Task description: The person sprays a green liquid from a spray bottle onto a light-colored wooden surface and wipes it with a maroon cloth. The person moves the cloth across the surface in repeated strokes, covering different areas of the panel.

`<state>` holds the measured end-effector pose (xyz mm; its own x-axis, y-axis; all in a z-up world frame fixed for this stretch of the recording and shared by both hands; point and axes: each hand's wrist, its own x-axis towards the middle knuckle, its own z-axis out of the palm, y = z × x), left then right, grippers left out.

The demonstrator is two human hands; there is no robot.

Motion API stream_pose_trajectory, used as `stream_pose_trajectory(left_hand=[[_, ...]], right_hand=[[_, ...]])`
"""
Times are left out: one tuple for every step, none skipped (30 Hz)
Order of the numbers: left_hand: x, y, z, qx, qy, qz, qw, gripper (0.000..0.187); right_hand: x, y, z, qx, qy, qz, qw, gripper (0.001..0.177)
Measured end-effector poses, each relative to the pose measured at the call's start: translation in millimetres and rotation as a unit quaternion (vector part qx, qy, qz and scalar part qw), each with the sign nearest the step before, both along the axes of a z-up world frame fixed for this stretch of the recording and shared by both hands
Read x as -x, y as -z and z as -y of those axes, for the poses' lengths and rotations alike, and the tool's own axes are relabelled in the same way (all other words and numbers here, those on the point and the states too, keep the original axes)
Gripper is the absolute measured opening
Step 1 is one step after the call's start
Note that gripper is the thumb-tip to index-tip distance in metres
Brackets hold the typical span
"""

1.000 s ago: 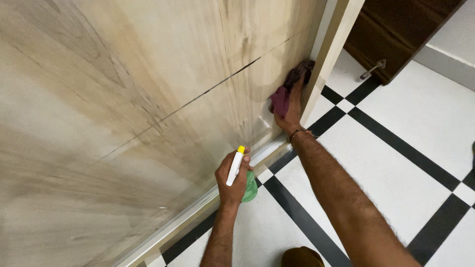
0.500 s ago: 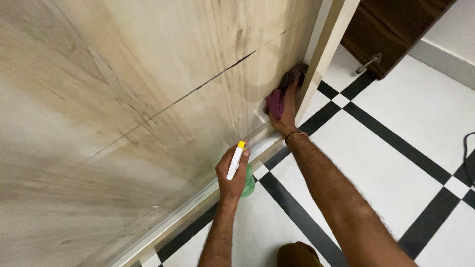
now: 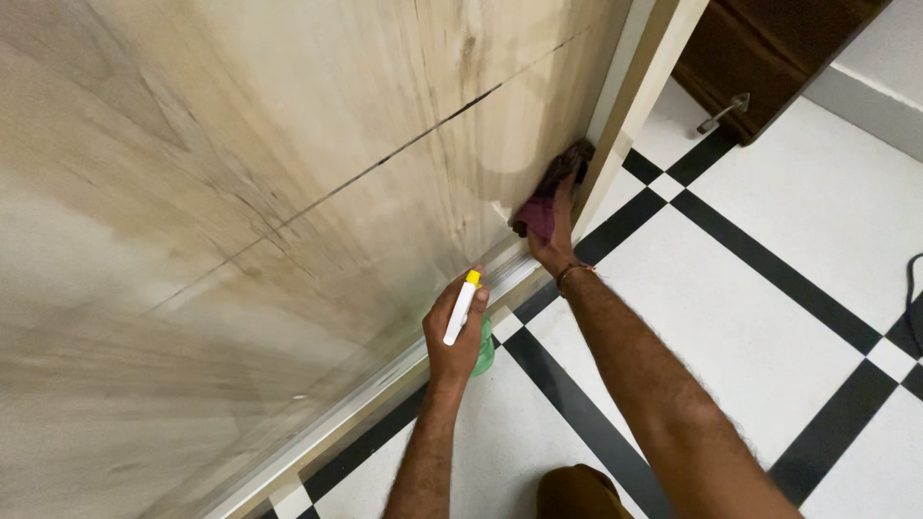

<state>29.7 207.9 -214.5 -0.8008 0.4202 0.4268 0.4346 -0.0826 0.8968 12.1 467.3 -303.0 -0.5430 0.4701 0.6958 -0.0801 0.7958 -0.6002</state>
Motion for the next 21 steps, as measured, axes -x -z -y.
stream_pose_trajectory(left_hand=[[1.6,-0.5,-0.3,0.006,0.000,-0.001,1.000,0.034],[3.3,-0.9,-0.6,0.012,0.000,-0.003,1.000,0.034],[1.8,0.4,0.3,0.020,0.000,0.000,1.000,0.034],[0.6,1.9,1.1,0.032,0.000,0.017,0.999,0.035],[1.9,2.8,0.2,0.042,0.001,0.032,0.999,0.036],[3.2,3.7,-0.7,0.052,0.002,0.047,0.998,0.037],[2.7,5.2,-0.7,0.039,0.006,0.028,0.999,0.037],[2.4,6.8,-1.0,0.025,0.010,0.009,1.000,0.037],[4.9,7.7,-1.3,0.012,0.014,-0.013,1.000,0.037],[6.5,8.7,-1.5,0.015,0.010,0.000,1.000,0.037],[6.1,10.3,-1.3,0.020,0.006,0.014,1.000,0.037],[5.8,11.8,-0.9,0.024,0.003,0.028,0.999,0.037],[6.2,12.7,-1.1,0.023,0.004,0.037,0.999,0.038],[6.5,13.4,-1.1,0.021,0.005,0.045,0.999,0.038],[7.4,14.1,-1.6,0.020,0.010,0.052,0.998,0.038],[8.0,14.7,-2.3,0.020,0.011,0.043,0.999,0.039],[8.0,15.1,-2.8,0.019,0.010,0.034,0.999,0.039],[7.7,15.5,-3.2,0.018,0.009,0.026,0.999,0.039],[7.5,16.3,-3.1,0.017,0.012,0.018,1.000,0.040],[7.0,17.1,-3.2,0.016,0.015,0.011,1.000,0.040],[7.2,17.8,-3.9,0.015,0.019,0.003,1.000,0.040]], right_hand=[[2.8,-6.7,2.8,0.153,-0.009,0.028,0.988,0.111],[7.6,-13.1,5.7,0.301,-0.021,0.058,0.952,0.114],[7.6,-16.2,9.2,0.443,-0.033,0.090,0.891,0.117],[5.5,-17.2,11.6,0.343,-0.015,0.073,0.936,0.116],[5.9,-18.1,11.5,0.236,0.001,0.053,0.970,0.117],[7.0,-17.1,10.7,0.125,0.016,0.035,0.991,0.117],[6.8,-12.9,10.6,0.131,0.021,0.046,0.990,0.110],[6.8,-6.9,10.0,0.136,0.027,0.058,0.989,0.103],[10.3,-0.6,8.6,0.141,0.033,0.067,0.987,0.096],[13.2,6.9,7.7,0.155,0.041,0.082,0.984,0.101],[13.1,16.0,7.9,0.169,0.048,0.099,0.979,0.105],[13.3,24.8,7.9,0.183,0.056,0.116,0.975,0.110],[14.1,31.4,5.9,0.117,0.064,0.111,0.985,0.107],[14.2,36.8,3.8,0.051,0.071,0.107,0.990,0.103],[13.0,41.3,1.8,-0.015,0.080,0.101,0.992,0.100],[11.9,45.0,1.3,0.004,0.072,0.080,0.994,0.103],[11.3,47.6,2.1,0.022,0.061,0.059,0.996,0.106],[10.0,49.2,3.1,0.041,0.050,0.038,0.997,0.108],[8.6,50.9,5.0,0.023,0.061,0.048,0.997,0.116],[7.4,52.4,7.1,0.006,0.071,0.059,0.996,0.124],[6.8,53.5,8.2,-0.012,0.082,0.068,0.994,0.133]])
